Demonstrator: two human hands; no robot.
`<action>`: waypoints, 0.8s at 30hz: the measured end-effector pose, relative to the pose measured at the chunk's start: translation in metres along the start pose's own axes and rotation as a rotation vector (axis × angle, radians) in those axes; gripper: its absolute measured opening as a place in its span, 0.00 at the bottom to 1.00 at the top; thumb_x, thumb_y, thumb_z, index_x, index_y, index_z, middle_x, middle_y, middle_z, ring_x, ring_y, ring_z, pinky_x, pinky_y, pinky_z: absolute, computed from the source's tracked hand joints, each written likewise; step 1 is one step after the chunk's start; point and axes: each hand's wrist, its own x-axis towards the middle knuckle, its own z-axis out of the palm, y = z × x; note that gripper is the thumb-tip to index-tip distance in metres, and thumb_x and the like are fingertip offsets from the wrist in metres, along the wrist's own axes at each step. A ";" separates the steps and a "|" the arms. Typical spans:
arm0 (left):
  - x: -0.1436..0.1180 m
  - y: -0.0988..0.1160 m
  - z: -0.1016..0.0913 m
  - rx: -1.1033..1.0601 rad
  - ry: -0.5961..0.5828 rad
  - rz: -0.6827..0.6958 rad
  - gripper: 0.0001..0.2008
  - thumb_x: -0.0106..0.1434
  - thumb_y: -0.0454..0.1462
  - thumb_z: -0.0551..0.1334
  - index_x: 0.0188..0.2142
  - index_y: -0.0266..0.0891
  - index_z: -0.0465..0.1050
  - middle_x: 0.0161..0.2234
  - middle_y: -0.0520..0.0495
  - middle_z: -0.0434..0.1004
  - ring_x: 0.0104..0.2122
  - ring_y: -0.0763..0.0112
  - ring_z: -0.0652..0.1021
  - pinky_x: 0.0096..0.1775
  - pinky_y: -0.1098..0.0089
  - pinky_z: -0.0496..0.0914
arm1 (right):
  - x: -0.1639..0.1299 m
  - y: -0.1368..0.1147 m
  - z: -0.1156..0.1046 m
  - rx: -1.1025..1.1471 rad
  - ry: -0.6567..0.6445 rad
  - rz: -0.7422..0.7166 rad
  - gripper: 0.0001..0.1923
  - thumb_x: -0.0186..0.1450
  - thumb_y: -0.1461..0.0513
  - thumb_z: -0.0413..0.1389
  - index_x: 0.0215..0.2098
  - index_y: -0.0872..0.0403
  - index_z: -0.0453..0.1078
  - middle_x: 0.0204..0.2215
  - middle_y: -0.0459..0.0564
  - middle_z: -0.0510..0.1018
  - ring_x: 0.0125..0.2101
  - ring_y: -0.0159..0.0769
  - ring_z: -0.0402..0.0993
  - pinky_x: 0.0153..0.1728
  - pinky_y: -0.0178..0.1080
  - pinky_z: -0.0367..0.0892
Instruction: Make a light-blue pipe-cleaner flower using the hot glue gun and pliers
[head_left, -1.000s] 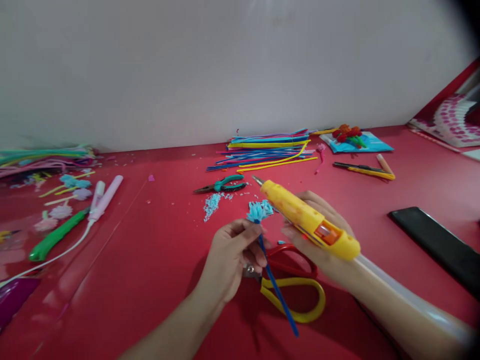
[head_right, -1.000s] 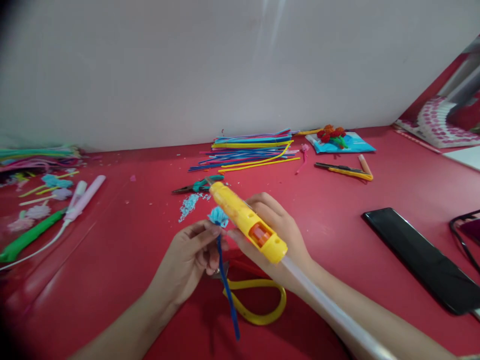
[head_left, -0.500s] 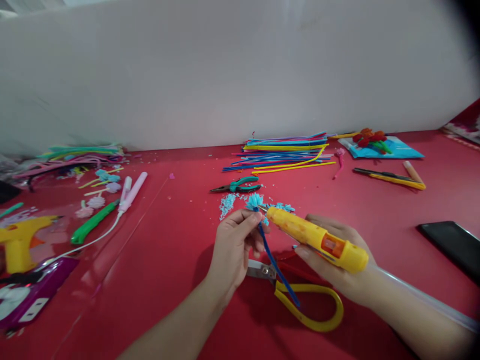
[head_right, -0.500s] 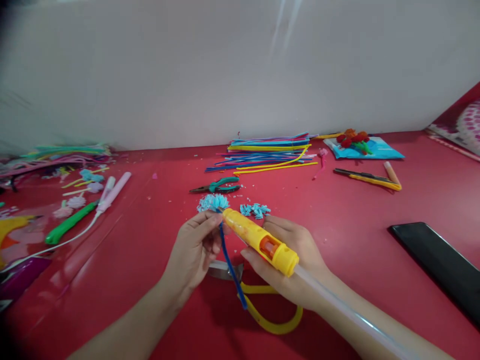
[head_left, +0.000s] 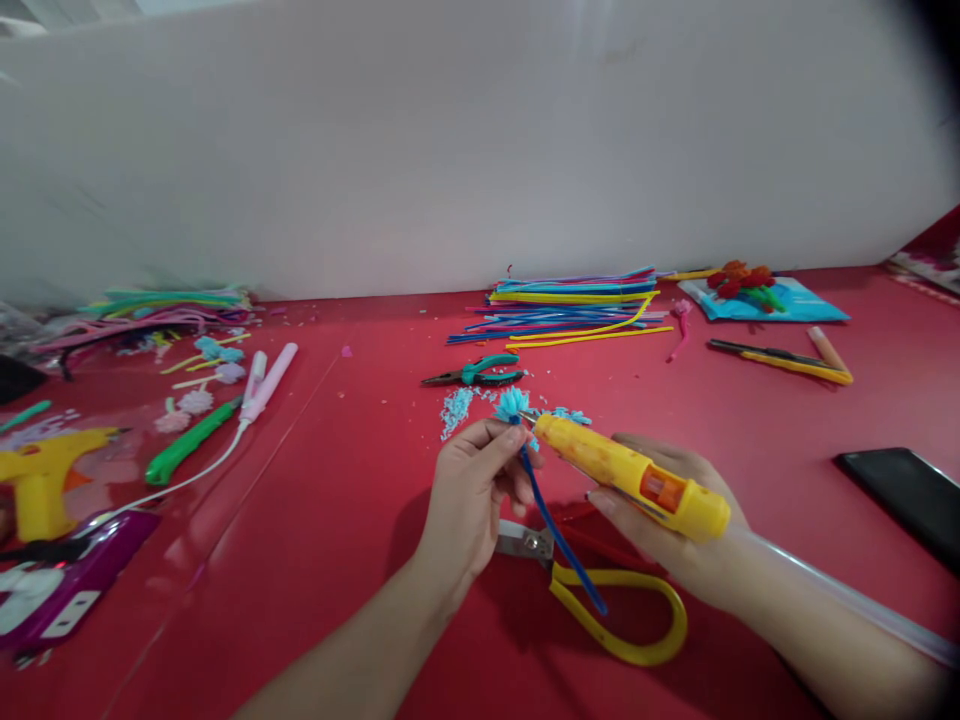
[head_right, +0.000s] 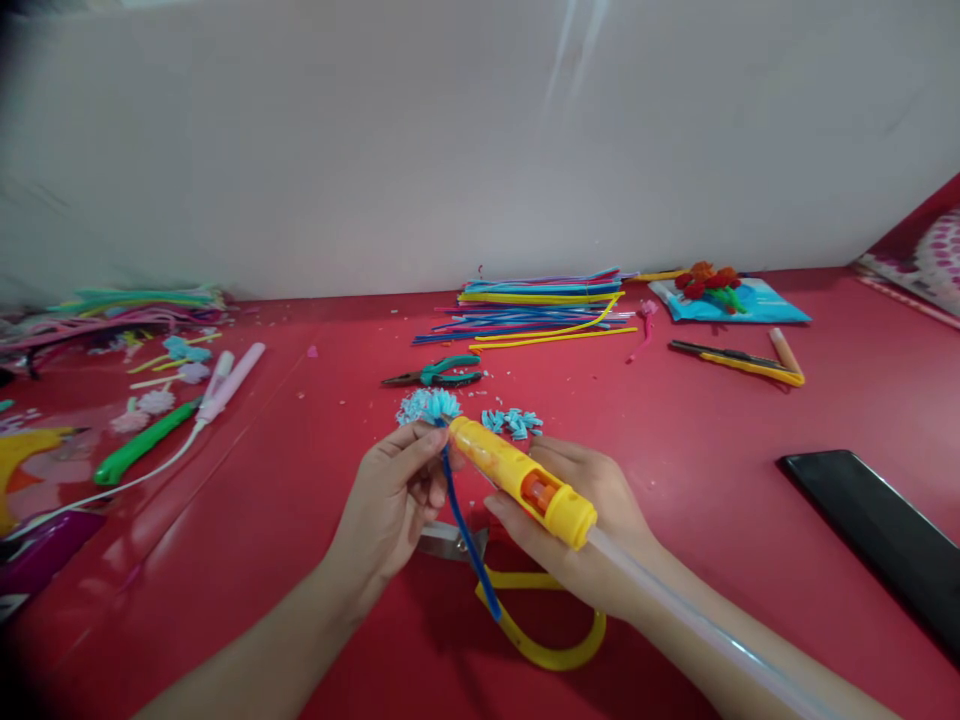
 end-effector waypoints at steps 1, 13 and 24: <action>0.000 0.000 0.000 -0.003 -0.001 0.000 0.09 0.55 0.37 0.66 0.23 0.35 0.70 0.17 0.53 0.74 0.10 0.83 0.67 0.11 0.83 0.60 | 0.000 0.000 0.000 -0.004 0.004 -0.004 0.13 0.65 0.57 0.53 0.25 0.53 0.64 0.21 0.43 0.68 0.21 0.29 0.66 0.22 0.33 0.60; 0.000 -0.001 -0.001 -0.022 0.004 -0.013 0.10 0.55 0.37 0.67 0.23 0.35 0.69 0.19 0.53 0.75 0.10 0.83 0.68 0.11 0.83 0.60 | 0.000 -0.002 0.001 -0.024 -0.005 0.026 0.14 0.65 0.56 0.53 0.24 0.53 0.63 0.20 0.43 0.67 0.19 0.29 0.64 0.21 0.34 0.58; 0.000 0.001 0.001 -0.026 0.011 -0.015 0.10 0.55 0.37 0.66 0.22 0.35 0.69 0.19 0.53 0.75 0.10 0.83 0.68 0.11 0.83 0.60 | 0.000 -0.001 0.001 -0.064 -0.019 0.005 0.13 0.65 0.56 0.52 0.25 0.53 0.63 0.20 0.44 0.68 0.19 0.29 0.65 0.21 0.34 0.60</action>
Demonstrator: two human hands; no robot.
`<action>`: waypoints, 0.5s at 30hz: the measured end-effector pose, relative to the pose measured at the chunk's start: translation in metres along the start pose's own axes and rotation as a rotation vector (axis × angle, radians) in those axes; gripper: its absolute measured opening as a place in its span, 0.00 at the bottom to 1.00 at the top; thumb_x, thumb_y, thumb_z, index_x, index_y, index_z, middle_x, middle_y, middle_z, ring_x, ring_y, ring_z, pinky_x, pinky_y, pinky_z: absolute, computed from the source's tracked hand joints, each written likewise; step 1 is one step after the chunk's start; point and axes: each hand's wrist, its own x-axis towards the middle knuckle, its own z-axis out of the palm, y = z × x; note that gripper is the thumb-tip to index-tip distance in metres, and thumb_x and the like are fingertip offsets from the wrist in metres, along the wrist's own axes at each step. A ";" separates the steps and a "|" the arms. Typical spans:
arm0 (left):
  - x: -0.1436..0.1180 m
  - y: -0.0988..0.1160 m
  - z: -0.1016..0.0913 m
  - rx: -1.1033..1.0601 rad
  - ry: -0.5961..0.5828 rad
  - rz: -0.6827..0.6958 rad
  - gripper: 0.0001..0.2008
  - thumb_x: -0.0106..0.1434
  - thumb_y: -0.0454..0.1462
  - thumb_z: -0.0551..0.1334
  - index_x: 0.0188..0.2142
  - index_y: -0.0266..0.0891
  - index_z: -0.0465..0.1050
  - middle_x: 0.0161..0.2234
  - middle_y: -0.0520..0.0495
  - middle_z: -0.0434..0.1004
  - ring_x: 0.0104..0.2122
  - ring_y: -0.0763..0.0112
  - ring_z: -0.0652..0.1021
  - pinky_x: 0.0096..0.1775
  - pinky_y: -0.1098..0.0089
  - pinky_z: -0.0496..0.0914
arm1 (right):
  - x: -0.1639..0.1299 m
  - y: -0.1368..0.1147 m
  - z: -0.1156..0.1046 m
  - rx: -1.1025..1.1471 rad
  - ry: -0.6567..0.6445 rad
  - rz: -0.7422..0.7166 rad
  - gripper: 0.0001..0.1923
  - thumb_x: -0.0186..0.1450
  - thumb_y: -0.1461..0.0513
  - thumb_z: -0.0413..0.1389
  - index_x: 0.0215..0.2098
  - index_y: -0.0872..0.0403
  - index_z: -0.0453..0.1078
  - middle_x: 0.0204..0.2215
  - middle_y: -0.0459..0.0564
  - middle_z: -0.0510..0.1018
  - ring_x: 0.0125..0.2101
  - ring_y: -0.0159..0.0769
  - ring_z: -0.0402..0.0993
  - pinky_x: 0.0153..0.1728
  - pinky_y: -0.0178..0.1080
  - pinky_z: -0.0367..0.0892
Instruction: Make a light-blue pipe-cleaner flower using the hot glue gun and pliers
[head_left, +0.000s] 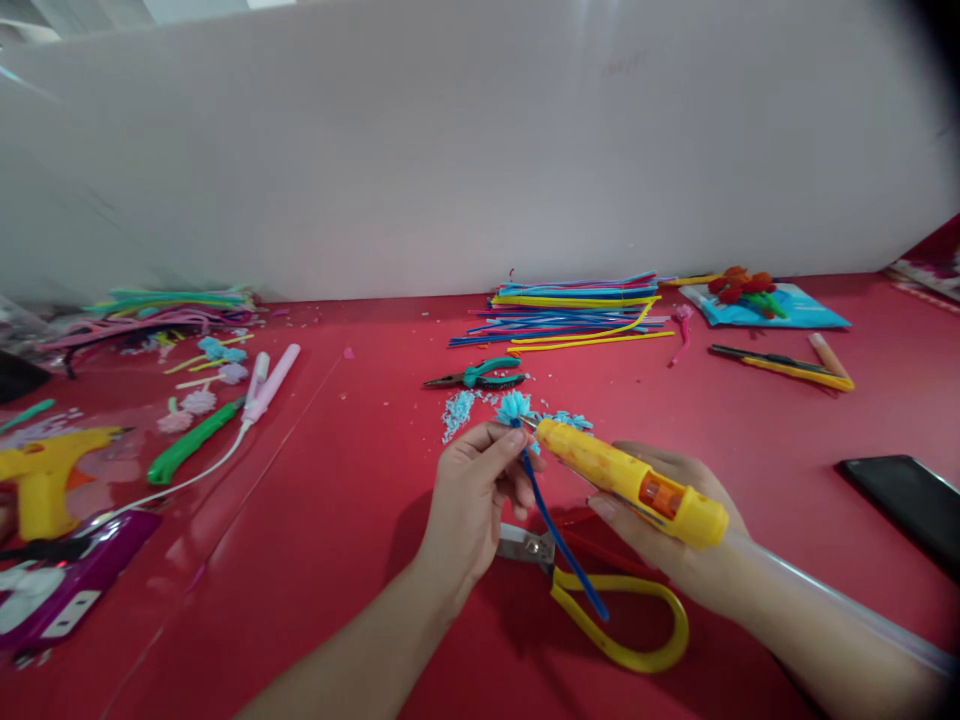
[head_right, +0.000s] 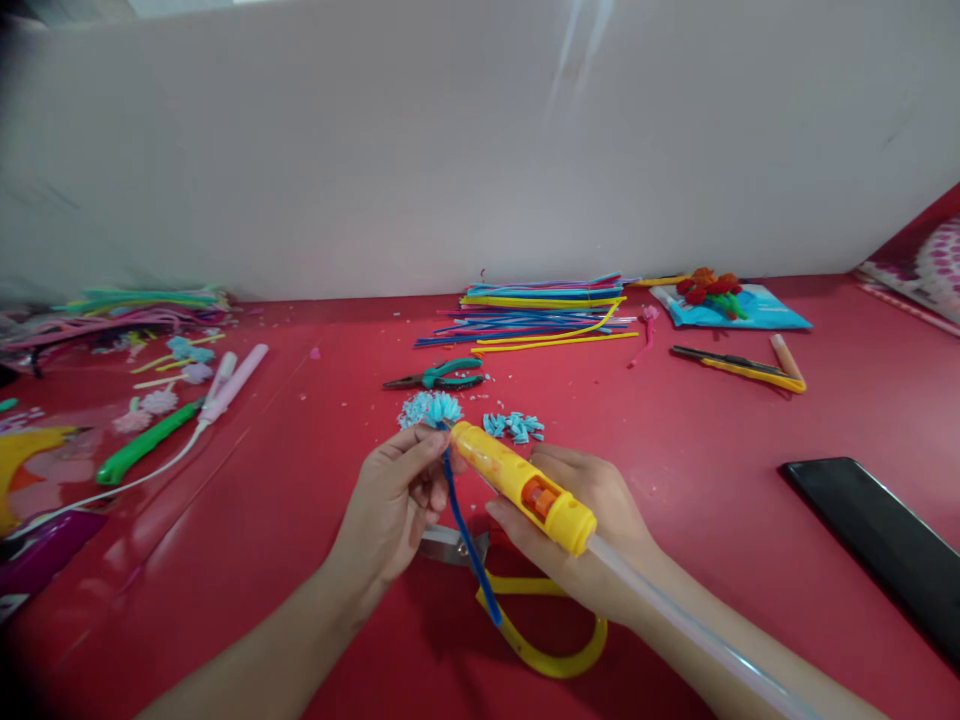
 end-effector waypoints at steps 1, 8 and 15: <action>0.000 0.000 0.000 0.005 0.002 0.000 0.10 0.55 0.37 0.66 0.22 0.36 0.69 0.19 0.53 0.75 0.10 0.83 0.68 0.11 0.83 0.60 | 0.000 0.000 0.000 0.002 0.001 0.002 0.13 0.65 0.56 0.52 0.25 0.53 0.63 0.20 0.44 0.68 0.19 0.29 0.65 0.22 0.34 0.60; 0.000 -0.001 0.000 0.032 0.014 0.025 0.10 0.55 0.38 0.66 0.23 0.36 0.70 0.18 0.54 0.75 0.10 0.83 0.68 0.11 0.82 0.59 | 0.000 -0.001 0.001 0.026 -0.004 0.033 0.13 0.65 0.56 0.52 0.25 0.53 0.62 0.20 0.43 0.66 0.19 0.29 0.64 0.21 0.33 0.59; 0.004 -0.002 -0.004 0.064 0.036 0.048 0.08 0.56 0.37 0.66 0.25 0.36 0.70 0.15 0.55 0.72 0.11 0.82 0.67 0.12 0.82 0.59 | 0.002 -0.004 0.001 0.055 0.003 0.090 0.14 0.64 0.56 0.53 0.23 0.52 0.60 0.18 0.42 0.64 0.18 0.28 0.60 0.19 0.33 0.57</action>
